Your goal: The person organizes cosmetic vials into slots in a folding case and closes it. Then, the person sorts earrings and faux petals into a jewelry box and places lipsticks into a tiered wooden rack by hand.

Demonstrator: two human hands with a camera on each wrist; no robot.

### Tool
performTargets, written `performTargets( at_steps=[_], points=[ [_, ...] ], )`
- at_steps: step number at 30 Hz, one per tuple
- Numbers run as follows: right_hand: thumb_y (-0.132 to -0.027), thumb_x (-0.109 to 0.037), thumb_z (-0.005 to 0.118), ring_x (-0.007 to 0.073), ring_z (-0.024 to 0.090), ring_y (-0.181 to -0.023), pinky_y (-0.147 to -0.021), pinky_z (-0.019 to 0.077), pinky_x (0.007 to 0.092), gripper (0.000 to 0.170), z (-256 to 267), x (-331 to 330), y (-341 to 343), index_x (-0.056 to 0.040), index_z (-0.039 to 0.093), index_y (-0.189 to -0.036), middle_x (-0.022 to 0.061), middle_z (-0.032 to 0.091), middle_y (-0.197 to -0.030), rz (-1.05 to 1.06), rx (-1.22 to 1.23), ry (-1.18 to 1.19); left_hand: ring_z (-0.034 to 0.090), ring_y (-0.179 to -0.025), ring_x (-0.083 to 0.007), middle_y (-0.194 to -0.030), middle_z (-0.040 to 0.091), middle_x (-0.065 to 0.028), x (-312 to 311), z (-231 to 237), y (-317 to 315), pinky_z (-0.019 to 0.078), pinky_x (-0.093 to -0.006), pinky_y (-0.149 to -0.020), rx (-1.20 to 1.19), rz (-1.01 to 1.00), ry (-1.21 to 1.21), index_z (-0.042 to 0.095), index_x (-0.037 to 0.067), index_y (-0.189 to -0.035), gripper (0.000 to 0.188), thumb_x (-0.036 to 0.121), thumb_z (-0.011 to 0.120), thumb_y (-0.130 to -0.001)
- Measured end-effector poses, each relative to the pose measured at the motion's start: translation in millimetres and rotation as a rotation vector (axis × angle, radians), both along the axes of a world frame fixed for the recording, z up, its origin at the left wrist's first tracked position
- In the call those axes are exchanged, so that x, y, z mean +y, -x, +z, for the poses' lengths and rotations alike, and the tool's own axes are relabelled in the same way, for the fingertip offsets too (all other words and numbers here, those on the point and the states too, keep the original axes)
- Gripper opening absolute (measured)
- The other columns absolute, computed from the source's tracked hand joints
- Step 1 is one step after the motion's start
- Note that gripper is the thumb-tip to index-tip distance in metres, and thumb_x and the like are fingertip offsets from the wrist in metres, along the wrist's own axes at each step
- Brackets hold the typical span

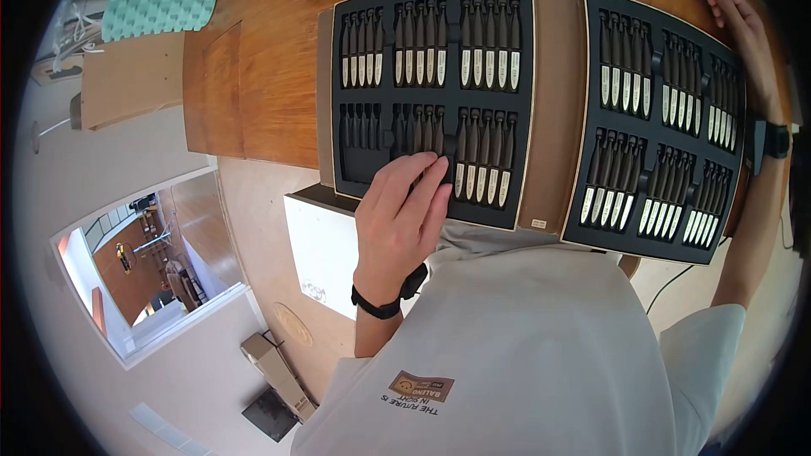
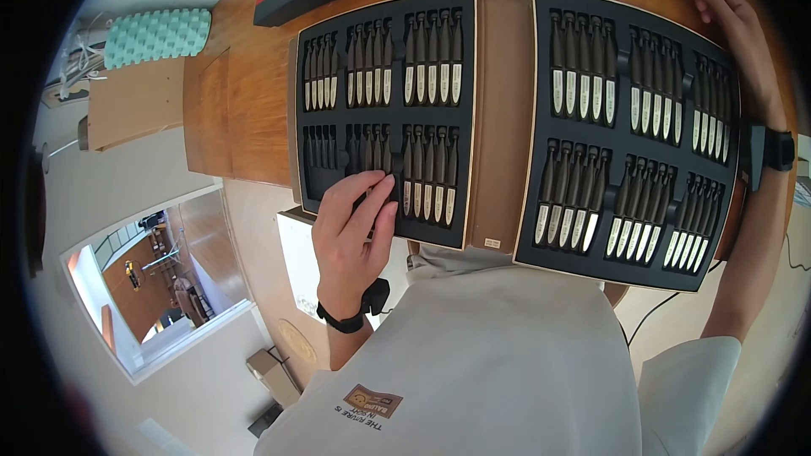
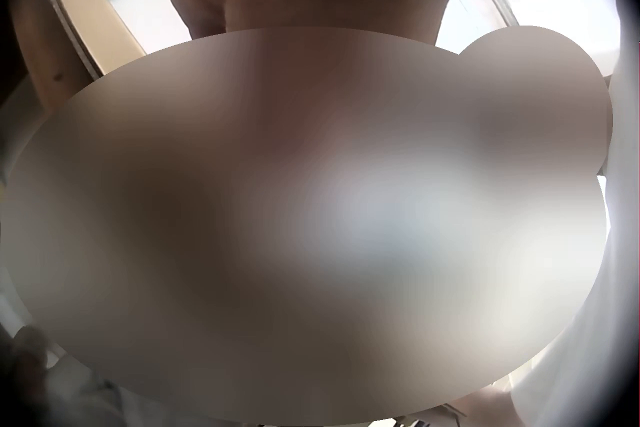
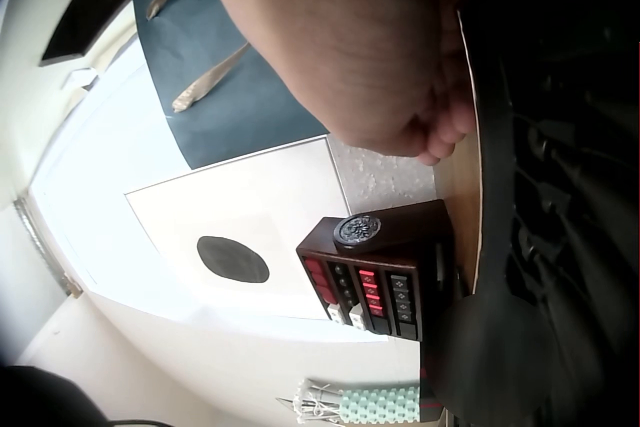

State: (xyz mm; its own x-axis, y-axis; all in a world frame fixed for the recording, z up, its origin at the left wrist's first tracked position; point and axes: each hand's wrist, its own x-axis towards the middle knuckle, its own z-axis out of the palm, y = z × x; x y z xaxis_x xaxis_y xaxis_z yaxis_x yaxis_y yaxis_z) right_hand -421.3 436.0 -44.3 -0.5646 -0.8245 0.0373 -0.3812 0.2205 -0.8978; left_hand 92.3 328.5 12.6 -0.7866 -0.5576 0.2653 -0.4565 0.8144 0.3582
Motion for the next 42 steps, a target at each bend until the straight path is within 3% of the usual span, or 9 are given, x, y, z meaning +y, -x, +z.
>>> performTargets(
  at_steps=[9,11,20,42],
  points=[
    [-0.108,-0.036,0.059,0.0038,0.048,-0.095,-0.087,0.0382,0.0186,0.042,2.8,-0.9,-2.8,-0.0049,0.07,-0.134,-0.0068,0.058,-0.105,-0.031,-0.057,-0.02,0.07,-0.099,-0.0288,-0.113,0.07,-0.0101,-5.6,-1.0,-1.1,0.0592,-0.0359,-0.081,0.015,-0.035,0.044,0.075,-0.002,-0.111,0.028,0.0,0.079,-0.083],
    [-0.11,-0.03,0.054,0.004,0.053,-0.1,-0.09,0.0411,0.0196,0.041,3.9,1.5,3.0,-0.005,0.066,-0.141,-0.0046,0.066,-0.119,0.02,0.028,-0.079,0.07,-0.099,-0.0287,-0.113,0.07,-0.0101,-4.5,-1.0,-1.0,0.0593,-0.0361,-0.082,0.017,-0.03,0.043,0.075,-0.002,-0.11,0.027,0.0,0.079,-0.083],
    [-0.109,-0.035,0.058,0.0033,0.05,-0.096,-0.089,0.0391,0.0193,0.042,1.9,0.7,2.2,-0.0053,0.069,-0.135,-0.0068,0.061,-0.106,0.009,0.001,-0.037,0.071,-0.099,-0.0304,-0.112,0.074,-0.0141,-6.2,1.3,-3.2,0.0583,-0.0368,-0.086,0.047,-0.029,-0.028,0.076,-0.005,-0.1,0.018,-0.004,0.077,-0.082],
    [-0.108,-0.032,0.06,0.003,0.05,-0.096,-0.086,0.0396,0.019,0.039,5.0,-1.7,-2.4,-0.0042,0.07,-0.134,-0.0068,0.06,-0.106,0.025,-0.075,-0.002,0.071,-0.097,-0.0306,-0.109,0.074,-0.0136,-20.7,19.2,1.5,0.0582,-0.0368,-0.082,-0.015,-0.086,-0.06,0.076,-0.003,-0.1,0.019,0.0,0.08,-0.082]
  ],
)
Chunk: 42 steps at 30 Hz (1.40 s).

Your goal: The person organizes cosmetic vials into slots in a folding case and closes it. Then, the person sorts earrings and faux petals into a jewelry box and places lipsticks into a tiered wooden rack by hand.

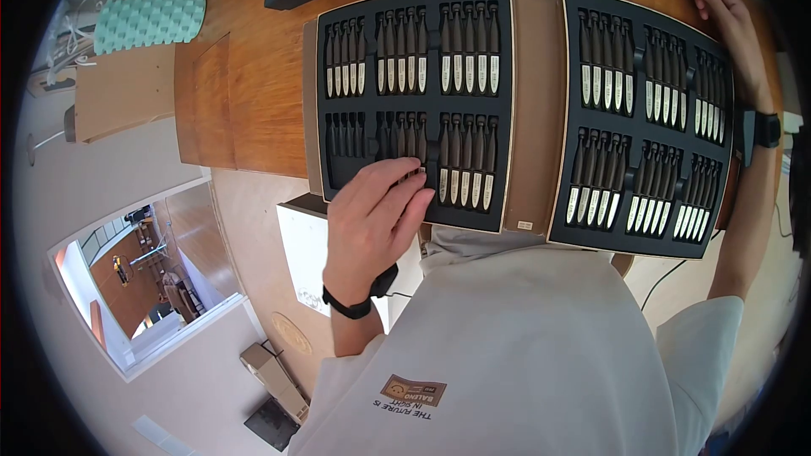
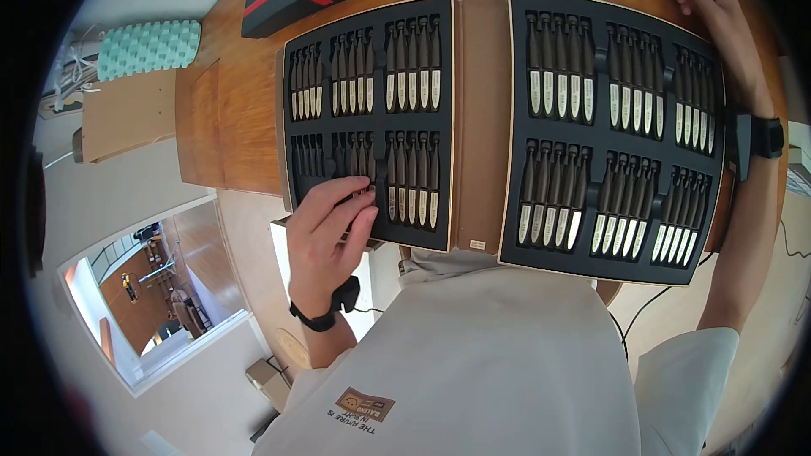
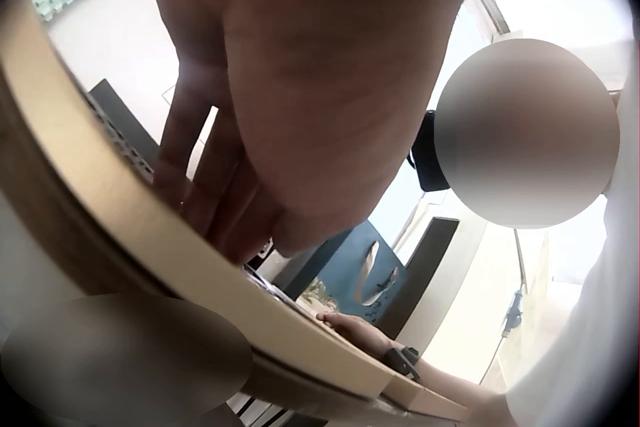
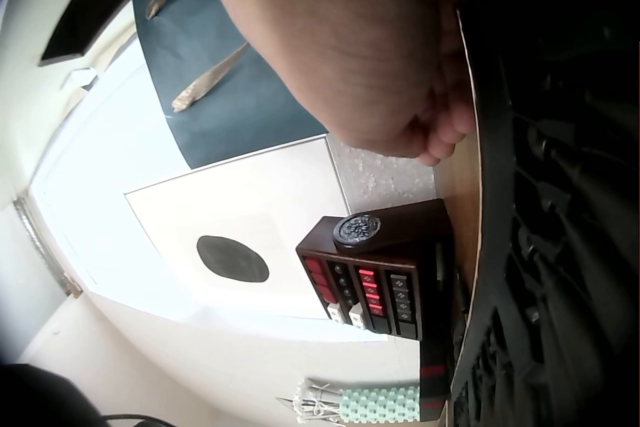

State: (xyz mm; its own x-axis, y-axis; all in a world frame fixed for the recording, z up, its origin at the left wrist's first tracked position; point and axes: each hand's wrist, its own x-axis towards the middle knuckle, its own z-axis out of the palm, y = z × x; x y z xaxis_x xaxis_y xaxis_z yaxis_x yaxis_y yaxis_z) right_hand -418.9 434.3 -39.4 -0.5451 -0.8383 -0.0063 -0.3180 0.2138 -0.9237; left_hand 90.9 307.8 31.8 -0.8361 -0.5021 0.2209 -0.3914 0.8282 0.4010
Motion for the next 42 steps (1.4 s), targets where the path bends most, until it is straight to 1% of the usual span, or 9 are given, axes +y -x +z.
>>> performTargets(
  at_steps=[13,16,18,23,28,33,36,37,42],
  points=[
    [-0.11,-0.024,0.059,0.005,0.058,-0.079,-0.075,0.0497,0.0203,0.027,34.2,-8.7,-25.3,-0.001,0.074,-0.111,-0.0033,0.066,-0.088,-0.078,0.046,-0.053,0.071,-0.091,-0.0311,-0.105,0.074,-0.0131,-91.3,38.9,160.7,0.0574,-0.0363,-0.078,-0.045,-0.421,0.218,0.076,0.003,-0.105,0.016,0.007,0.076,-0.09],
    [-0.11,-0.025,0.059,0.0051,0.058,-0.08,-0.076,0.0498,0.0206,0.028,35.8,-8.8,-23.8,-0.0013,0.074,-0.112,-0.0032,0.067,-0.089,-0.067,0.028,-0.081,0.071,-0.088,-0.0227,-0.103,0.075,-0.0095,-105.0,26.1,220.3,0.056,-0.0318,-0.079,-0.155,-0.399,0.216,0.073,0.004,-0.118,0.024,0.006,0.072,-0.095],
    [-0.11,-0.025,0.059,0.0052,0.058,-0.08,-0.076,0.0499,0.0208,0.028,35.7,-8.1,-22.3,-0.0015,0.074,-0.112,-0.0031,0.067,-0.089,-0.075,0.027,-0.094,0.071,-0.079,-0.0351,-0.085,0.072,-0.0204,-112.5,14.7,255.9,0.0556,-0.0411,-0.074,-0.087,-0.394,0.107,0.069,-0.003,-0.111,0.024,0.007,0.073,-0.09],
    [-0.11,-0.025,0.058,0.006,0.06,-0.084,-0.079,0.051,0.0218,0.028,30.2,-4.5,-17.0,-0.002,0.074,-0.116,-0.0019,0.069,-0.096,0.009,-0.01,-0.015,0.071,-0.08,-0.0383,-0.083,0.072,-0.0217,-111.1,-0.4,295.8,0.0556,-0.0437,-0.073,-0.11,-0.368,0.018,0.068,-0.005,-0.101,0.017,0.008,0.072,-0.09],
    [-0.11,-0.026,0.058,0.0063,0.06,-0.086,-0.081,0.0514,0.0219,0.029,25.9,-3.7,-12.8,-0.0019,0.073,-0.116,-0.0014,0.07,-0.099,0.029,-0.008,0.0,0.071,-0.074,-0.0298,-0.082,0.072,-0.0176,-109.1,4.9,298.7,0.0547,-0.0378,-0.068,-0.108,-0.358,-0.087,0.065,-0.007,-0.111,0.024,0.007,0.069,-0.092],
    [-0.11,-0.026,0.058,0.0061,0.06,-0.085,-0.08,0.051,0.0215,0.029,30.7,-3.1,-18.7,-0.0022,0.073,-0.116,-0.0018,0.069,-0.097,0.037,0.008,-0.004,0.062,-0.079,-0.0076,-0.094,0.066,-0.0031,-115.0,27.3,270.0,0.0517,-0.0253,-0.071,-0.015,-0.382,-0.687,0.053,-0.004,-0.146,0.05,0.007,0.066,-0.099],
    [-0.11,-0.027,0.058,0.0059,0.059,-0.083,-0.078,0.05,0.0213,0.029,31.4,-3.3,-22.0,-0.0022,0.073,-0.114,-0.0024,0.068,-0.093,0.033,0.041,0.028,0.059,-0.083,-0.0051,-0.096,0.065,-0.0011,-108.2,46.5,232.2,0.0509,-0.0229,-0.073,-0.001,-0.421,-0.836,0.05,-0.003,-0.149,0.05,0.008,0.064,-0.102],
    [-0.11,-0.027,0.058,0.0058,0.059,-0.082,-0.076,0.0496,0.0212,0.029,31.9,-3.8,-20.3,-0.0021,0.073,-0.113,-0.0025,0.067,-0.092,-0.008,0.044,-0.026,0.066,-0.084,-0.0142,-0.096,0.069,-0.0066,-116.5,34.9,218.8,0.0544,-0.0292,-0.077,0.029,-0.372,-0.895,0.061,-0.005,-0.136,0.039,0.009,0.066,-0.1],
    [-0.11,-0.026,0.058,0.0058,0.058,-0.079,-0.074,0.0492,0.0213,0.028,36.3,-6.2,-33.4,-0.0014,0.073,-0.111,-0.0025,0.067,-0.089,-0.068,0.111,-0.031,0.065,-0.095,-0.0079,-0.104,0.07,-0.0007,-104.2,38.7,123.0,0.0512,-0.023,-0.083,0.011,-0.299,-0.703,0.057,0.005,-0.145,0.045,0.002,0.066,-0.101]
  ],
)
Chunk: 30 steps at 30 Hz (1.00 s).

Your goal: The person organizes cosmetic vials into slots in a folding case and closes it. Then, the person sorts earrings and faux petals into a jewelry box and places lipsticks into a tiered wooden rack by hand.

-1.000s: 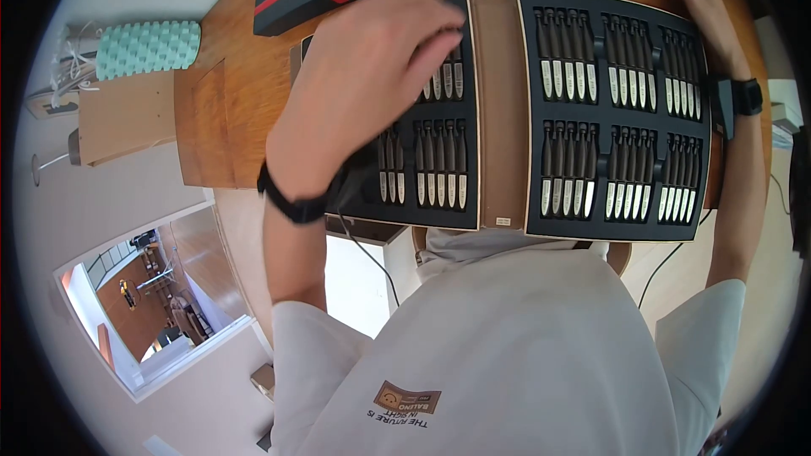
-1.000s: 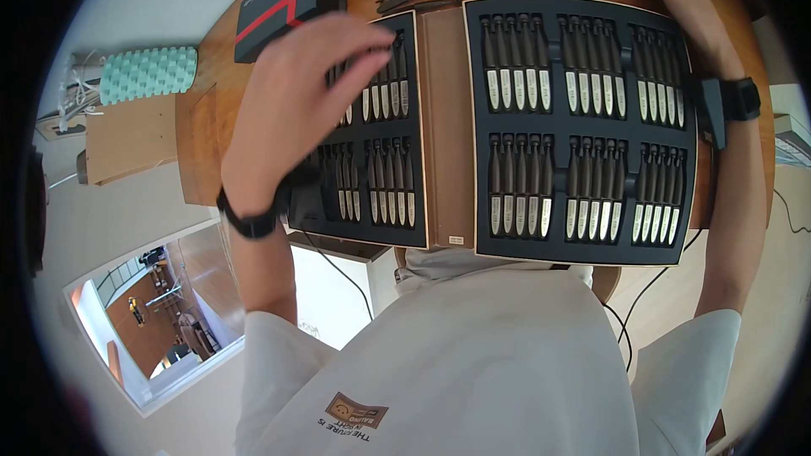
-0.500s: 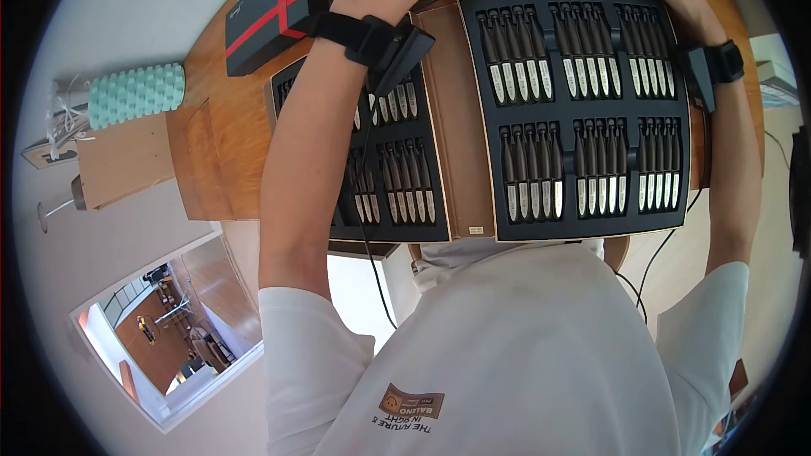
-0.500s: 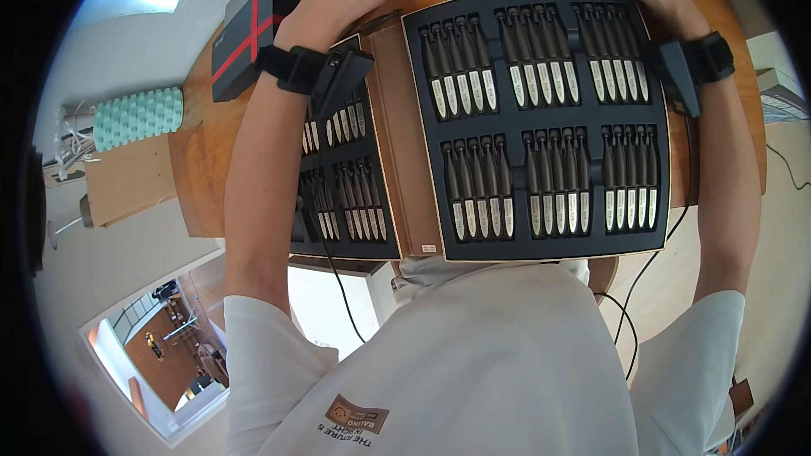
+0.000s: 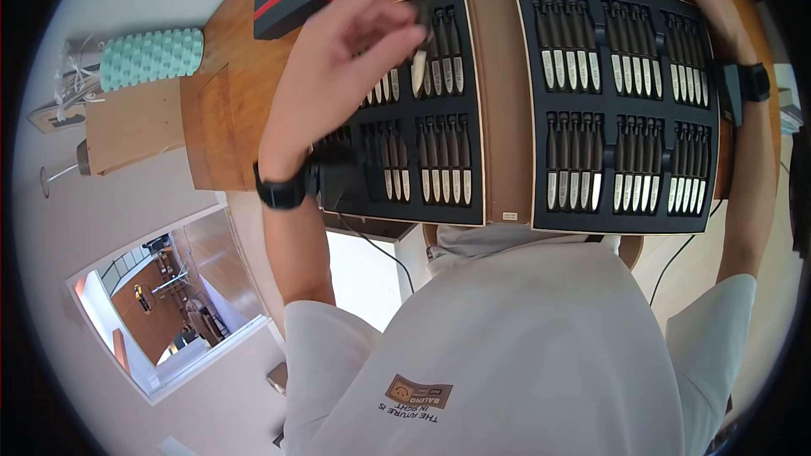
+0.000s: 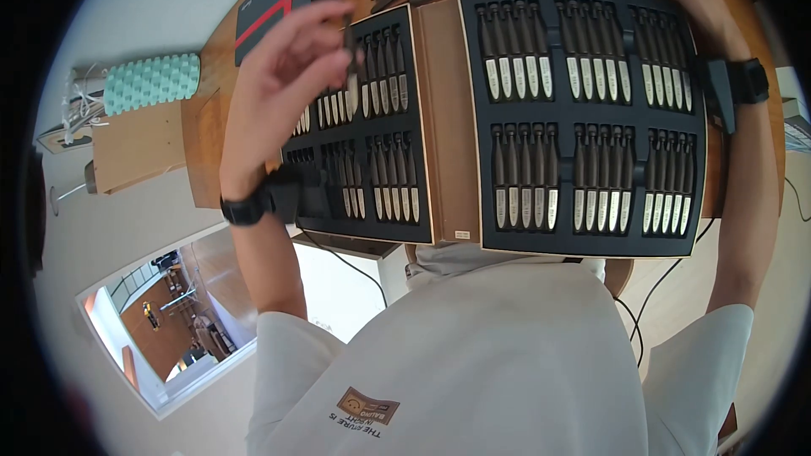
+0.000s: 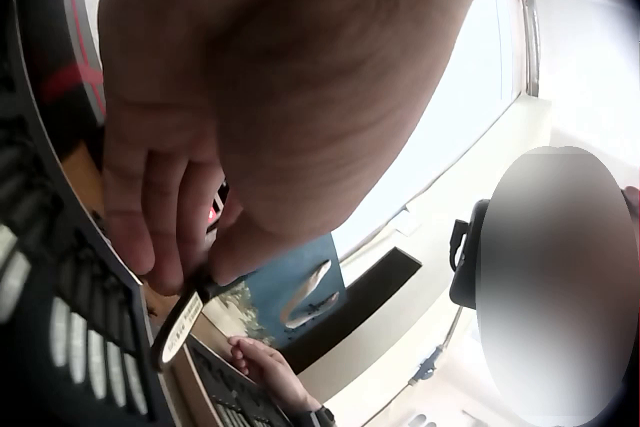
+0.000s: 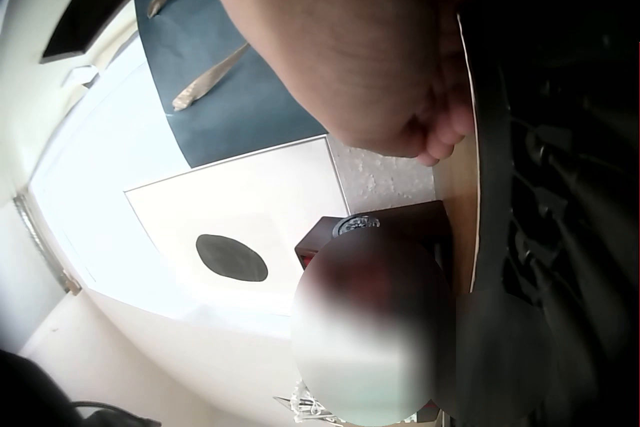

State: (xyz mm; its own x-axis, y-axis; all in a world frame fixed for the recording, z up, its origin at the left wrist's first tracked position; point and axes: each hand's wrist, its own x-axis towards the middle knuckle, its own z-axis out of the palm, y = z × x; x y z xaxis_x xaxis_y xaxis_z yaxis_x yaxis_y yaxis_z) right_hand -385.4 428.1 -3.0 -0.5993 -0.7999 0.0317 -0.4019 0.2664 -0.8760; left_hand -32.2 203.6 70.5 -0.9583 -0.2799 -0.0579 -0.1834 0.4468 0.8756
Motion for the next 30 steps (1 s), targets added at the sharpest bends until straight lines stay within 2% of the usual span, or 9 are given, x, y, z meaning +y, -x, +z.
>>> performTargets(
  at_steps=[2,10,11,14,17,19,24,26,30],
  points=[
    [-0.11,-0.026,0.058,0.0055,0.058,-0.079,-0.073,0.0491,0.0214,0.028,-1.5,-2.0,1.5,-0.0013,0.073,-0.11,-0.0026,0.067,-0.089,-0.024,-0.024,-0.031,0.063,-0.089,-0.0085,-0.098,0.067,0.0008,6.8,-1.6,-36.8,0.0515,-0.0248,-0.083,-0.113,0.21,0.023,0.063,0.008,-0.137,0.041,0.001,0.071,-0.097],
    [-0.106,-0.018,0.064,0.0126,0.063,-0.084,-0.078,0.0514,0.0271,0.025,-15.6,1.7,24.3,0.0023,0.074,-0.117,0.0064,0.073,-0.096,0.07,-0.172,0.123,0.064,-0.085,-0.0111,-0.094,0.069,-0.0025,18.2,-21.2,-121.6,0.0519,-0.0262,-0.079,-0.204,0.308,0.05,0.063,0.006,-0.134,0.042,-0.003,0.071,-0.093],
    [-0.11,-0.034,0.055,0.0031,0.053,-0.102,-0.092,0.0407,0.0187,0.042,-47.4,11.3,51.5,-0.0069,0.066,-0.141,-0.0057,0.066,-0.12,0.097,-0.041,0.029,0.064,-0.085,-0.0113,-0.094,0.069,-0.0025,21.3,-20.9,-124.8,0.0519,-0.0263,-0.079,-0.209,0.305,0.041,0.063,0.006,-0.132,0.041,-0.003,0.072,-0.093],
    [-0.111,-0.036,0.052,0.0034,0.055,-0.107,-0.097,0.0406,0.0192,0.046,-48.2,14.8,53.9,-0.0073,0.062,-0.145,-0.0052,0.066,-0.13,0.088,-0.038,-0.002,0.063,-0.083,-0.0117,-0.092,0.068,-0.0022,28.4,-20.8,-128.5,0.0513,-0.0266,-0.077,-0.214,0.32,0.017,0.065,0.005,-0.128,0.038,-0.003,0.074,-0.091],
    [-0.112,-0.037,0.051,0.0037,0.055,-0.109,-0.1,0.0403,0.0195,0.047,-44.9,16.0,58.5,-0.0076,0.061,-0.147,-0.0047,0.066,-0.129,0.124,0.02,-0.056,0.061,-0.085,-0.0139,-0.096,0.065,-0.0027,30.9,-19.8,-130.2,0.0505,-0.027,-0.077,-0.277,0.305,0.05,0.066,0.006,-0.129,0.043,-0.001,0.077,-0.088],
    [-0.112,-0.037,0.05,0.0037,0.055,-0.11,-0.1,0.0404,0.0196,0.047,-45.2,17.0,61.5,-0.0078,0.061,-0.147,-0.0045,0.066,-0.129,0.135,0.011,-0.057,0.059,-0.089,-0.0171,-0.103,0.06,-0.0044,31.9,-20.5,-129.7,0.0504,-0.0279,-0.079,-0.279,0.242,0.338,0.066,0.007,-0.131,0.048,0.001,0.081,-0.085],
    [-0.112,-0.036,0.051,0.0042,0.055,-0.107,-0.097,0.0407,0.02,0.046,-34.6,10.1,39.7,-0.0064,0.063,-0.145,-0.003,0.066,-0.125,0.096,0.009,-0.011,0.053,-0.09,-0.017,-0.105,0.056,-0.005,44.5,-22.7,-127.7,0.0477,-0.0289,-0.081,-0.269,0.32,0.323,0.067,0.005,-0.133,0.054,0.001,0.083,-0.081],
    [-0.106,-0.019,0.064,0.0123,0.062,-0.084,-0.077,0.0509,0.0267,0.026,-12.6,-0.8,17.9,0.003,0.074,-0.118,0.0059,0.072,-0.096,0.047,-0.193,0.129,0.054,-0.089,-0.017,-0.105,0.057,-0.0052,47.7,-23.9,-128.4,0.0481,-0.029,-0.081,-0.268,0.347,0.33,0.067,0.005,-0.133,0.054,0.001,0.082,-0.082],
    [-0.107,-0.02,0.064,0.0121,0.062,-0.084,-0.078,0.0506,0.0266,0.028,-15.0,-1.2,19.8,0.0035,0.073,-0.119,0.0056,0.071,-0.096,0.047,-0.205,0.129,0.057,-0.086,-0.0182,-0.107,0.06,-0.0069,53.0,-30.3,-136.6,0.0499,-0.0303,-0.077,-0.256,0.337,0.414,0.071,0.005,-0.129,0.045,0.003,0.081,-0.085]
  ],
)
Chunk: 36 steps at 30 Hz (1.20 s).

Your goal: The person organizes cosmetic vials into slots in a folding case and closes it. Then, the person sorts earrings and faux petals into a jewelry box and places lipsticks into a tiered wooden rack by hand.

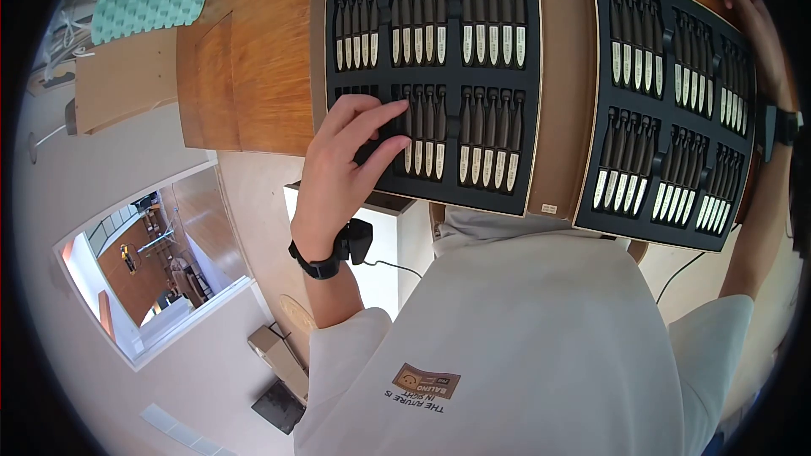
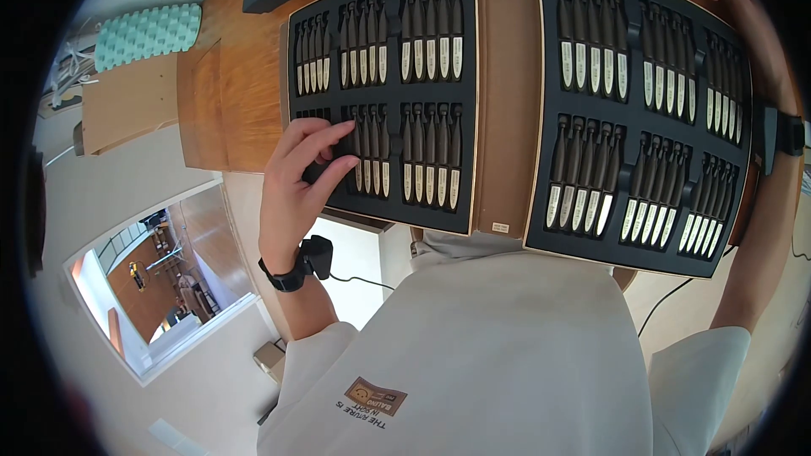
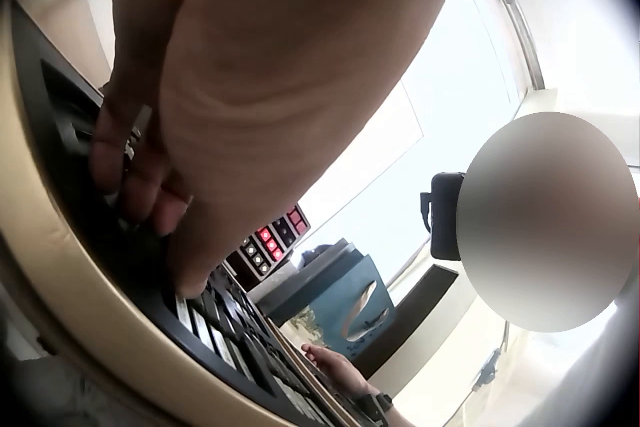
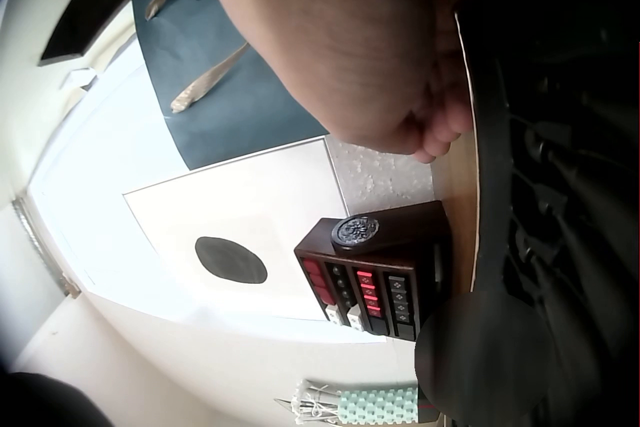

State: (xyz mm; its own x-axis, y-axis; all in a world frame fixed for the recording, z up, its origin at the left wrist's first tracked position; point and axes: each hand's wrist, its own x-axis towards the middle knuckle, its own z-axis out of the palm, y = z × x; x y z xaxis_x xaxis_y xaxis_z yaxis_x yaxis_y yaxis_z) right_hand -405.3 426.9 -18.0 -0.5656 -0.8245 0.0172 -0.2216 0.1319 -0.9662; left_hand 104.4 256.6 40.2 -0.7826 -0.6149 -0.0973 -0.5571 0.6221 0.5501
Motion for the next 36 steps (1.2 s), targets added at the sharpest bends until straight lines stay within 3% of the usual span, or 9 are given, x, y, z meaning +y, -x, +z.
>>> performTargets(
  at_steps=[14,17,22,25,36],
  points=[
    [-0.107,-0.021,0.064,0.0135,0.062,-0.087,-0.079,0.0504,0.0277,0.031,3.8,0.6,-0.9,0.0042,0.072,-0.122,0.0065,0.071,-0.099,0.095,0.065,-0.004,0.063,-0.084,-0.0257,-0.103,0.062,-0.0095,3.5,10.3,10.8,0.0514,-0.0333,-0.073,-0.122,-0.088,0.176,0.074,0.003,-0.123,0.033,0.007,0.077,-0.091],
    [-0.107,-0.02,0.064,0.0138,0.062,-0.088,-0.08,0.0506,0.0279,0.03,2.8,0.4,-4.1,0.0045,0.072,-0.122,0.007,0.072,-0.1,-0.008,0.016,-0.013,0.064,-0.084,-0.0262,-0.103,0.064,-0.0102,7.0,9.1,14.9,0.0521,-0.0337,-0.073,-0.1,-0.102,0.22,0.074,0.001,-0.122,0.032,0.008,0.077,-0.091],
    [-0.107,-0.019,0.063,0.0137,0.063,-0.087,-0.08,0.0504,0.0281,0.029,1.1,1.1,-0.1,0.0043,0.073,-0.121,0.0068,0.072,-0.099,0.016,0.014,-0.001,0.068,-0.097,-0.0302,-0.112,0.068,-0.0124,25.6,6.0,14.3,0.0553,-0.0372,-0.082,-0.091,-0.12,0.387,0.074,-0.001,-0.116,0.028,0.007,0.077,-0.089],
    [-0.107,-0.019,0.063,0.0134,0.062,-0.086,-0.08,0.0503,0.0281,0.029,1.3,2.7,1.0,0.0037,0.073,-0.12,0.0064,0.072,-0.098,0.019,0.045,-0.017,0.069,-0.103,-0.0321,-0.118,0.069,-0.0128,32.5,3.4,12.5,0.0559,-0.0387,-0.087,0.005,-0.155,0.363,0.074,0.0,-0.116,0.03,0.005,0.078,-0.087],
    [-0.107,-0.019,0.062,0.013,0.061,-0.085,-0.079,0.0497,0.0285,0.029,1.5,0.7,-0.3,0.0038,0.073,-0.12,0.006,0.072,-0.097,0.019,0.053,-0.011,0.068,-0.106,-0.032,-0.119,0.07,-0.012,33.8,-3.5,16.7,0.0568,-0.0386,-0.087,-0.015,-0.198,0.389,0.074,0.0,-0.116,0.031,0.004,0.078,-0.086]
  ],
)
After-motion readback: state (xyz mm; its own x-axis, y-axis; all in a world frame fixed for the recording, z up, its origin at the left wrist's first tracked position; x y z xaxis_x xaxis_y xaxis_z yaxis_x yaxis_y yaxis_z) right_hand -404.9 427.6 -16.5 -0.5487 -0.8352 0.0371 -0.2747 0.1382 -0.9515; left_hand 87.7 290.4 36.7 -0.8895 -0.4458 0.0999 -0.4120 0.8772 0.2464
